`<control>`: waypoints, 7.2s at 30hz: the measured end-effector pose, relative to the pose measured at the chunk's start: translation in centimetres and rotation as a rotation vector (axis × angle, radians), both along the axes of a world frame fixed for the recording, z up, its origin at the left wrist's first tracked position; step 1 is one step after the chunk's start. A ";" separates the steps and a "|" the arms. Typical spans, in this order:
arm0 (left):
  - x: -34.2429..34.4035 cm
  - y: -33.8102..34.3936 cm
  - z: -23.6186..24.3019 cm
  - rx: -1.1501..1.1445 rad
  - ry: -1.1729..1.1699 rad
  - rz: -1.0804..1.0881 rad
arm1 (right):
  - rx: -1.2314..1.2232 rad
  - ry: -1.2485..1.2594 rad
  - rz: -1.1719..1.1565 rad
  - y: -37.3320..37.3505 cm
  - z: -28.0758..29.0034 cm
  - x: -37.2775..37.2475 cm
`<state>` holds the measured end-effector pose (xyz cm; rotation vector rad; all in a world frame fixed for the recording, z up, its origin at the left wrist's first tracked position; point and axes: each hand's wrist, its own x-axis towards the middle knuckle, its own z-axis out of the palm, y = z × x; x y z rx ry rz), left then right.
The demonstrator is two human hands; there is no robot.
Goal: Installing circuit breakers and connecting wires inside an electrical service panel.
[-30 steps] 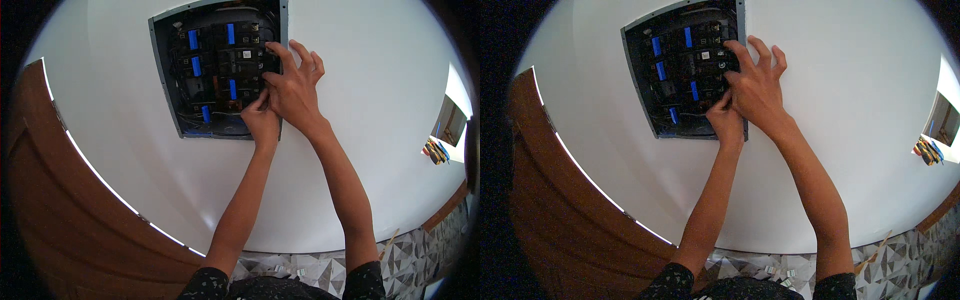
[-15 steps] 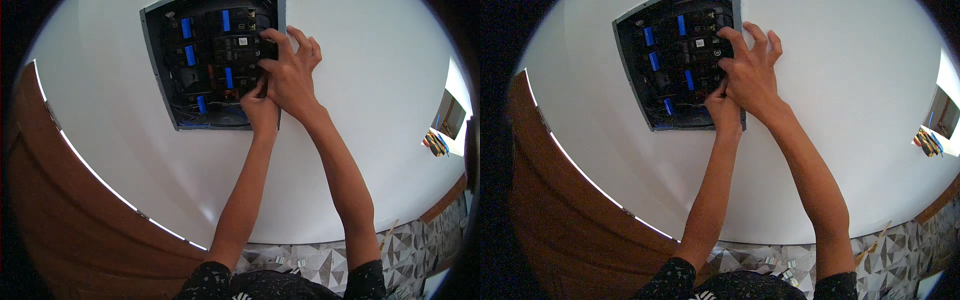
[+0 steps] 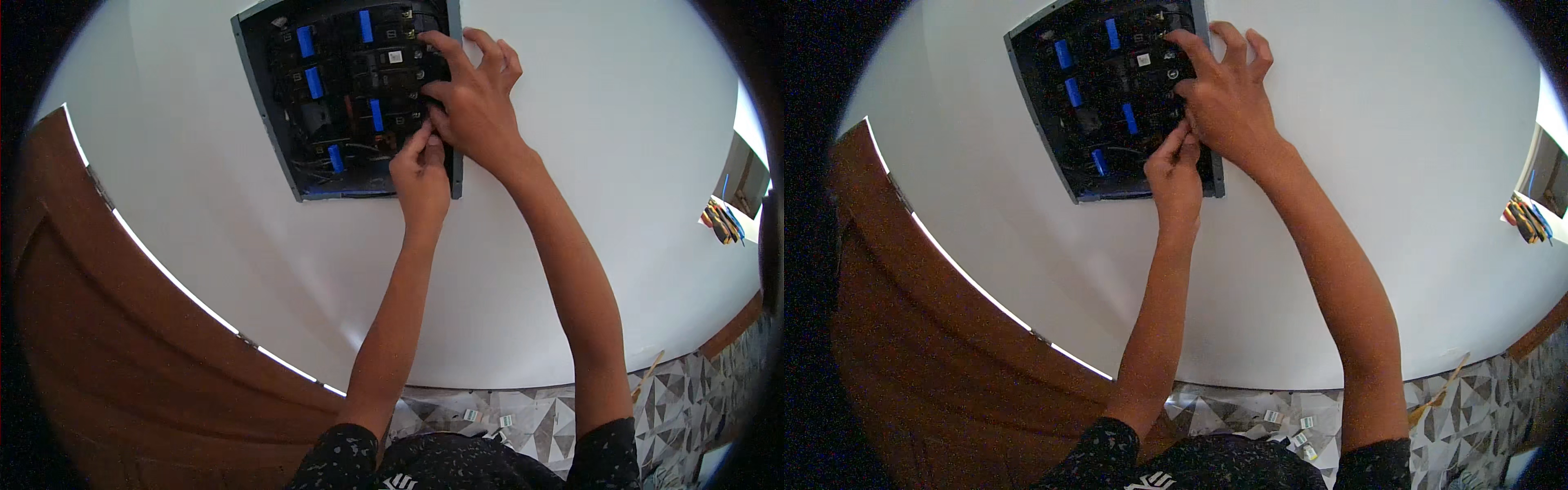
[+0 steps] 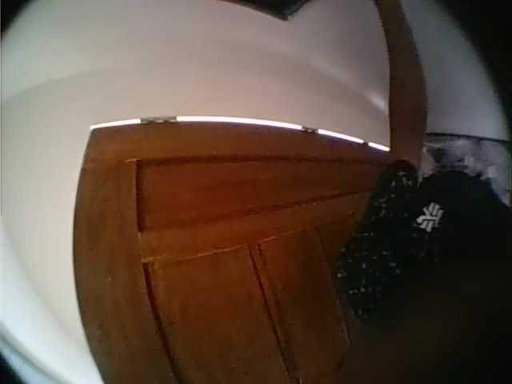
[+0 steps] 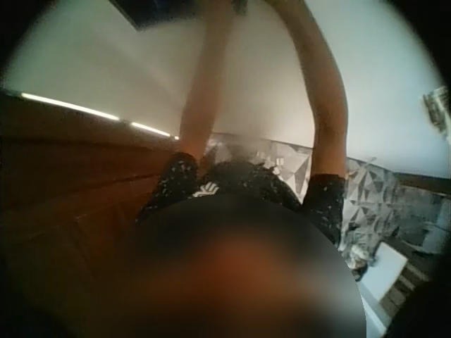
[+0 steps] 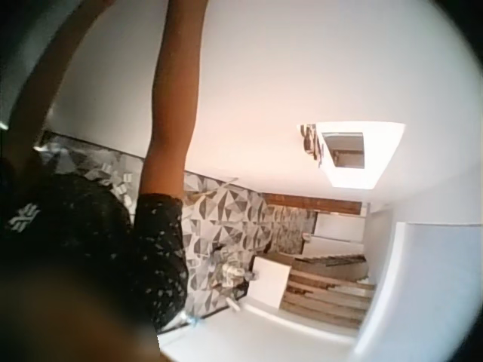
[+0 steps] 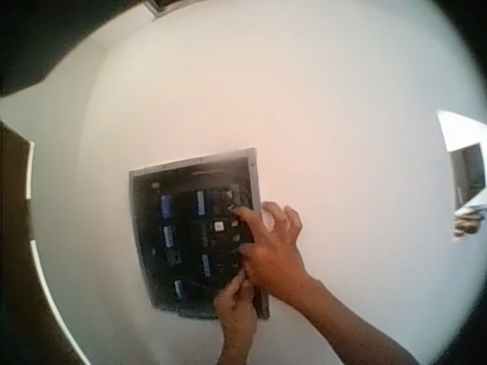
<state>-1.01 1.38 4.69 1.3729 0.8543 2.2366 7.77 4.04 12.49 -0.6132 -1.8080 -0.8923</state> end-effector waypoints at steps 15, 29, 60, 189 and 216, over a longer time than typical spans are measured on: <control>1.3 1.8 1.1 0.027 -0.127 0.092 | 0.075 -0.012 0.032 0.0 0.0 0.2; 1.7 2.3 1.5 -0.002 -0.141 0.103 | 0.094 0.038 0.047 0.9 0.3 -1.0; 1.6 3.8 0.9 0.089 -0.175 0.098 | -0.074 -0.098 -0.142 -1.8 1.7 -0.1; 0.8 3.5 0.7 -0.034 -0.322 -0.300 | 0.048 0.034 -0.010 0.5 -0.5 -0.3; 1.3 4.1 0.6 -0.005 -0.420 -0.290 | 0.027 0.049 -0.034 0.1 -0.5 -0.2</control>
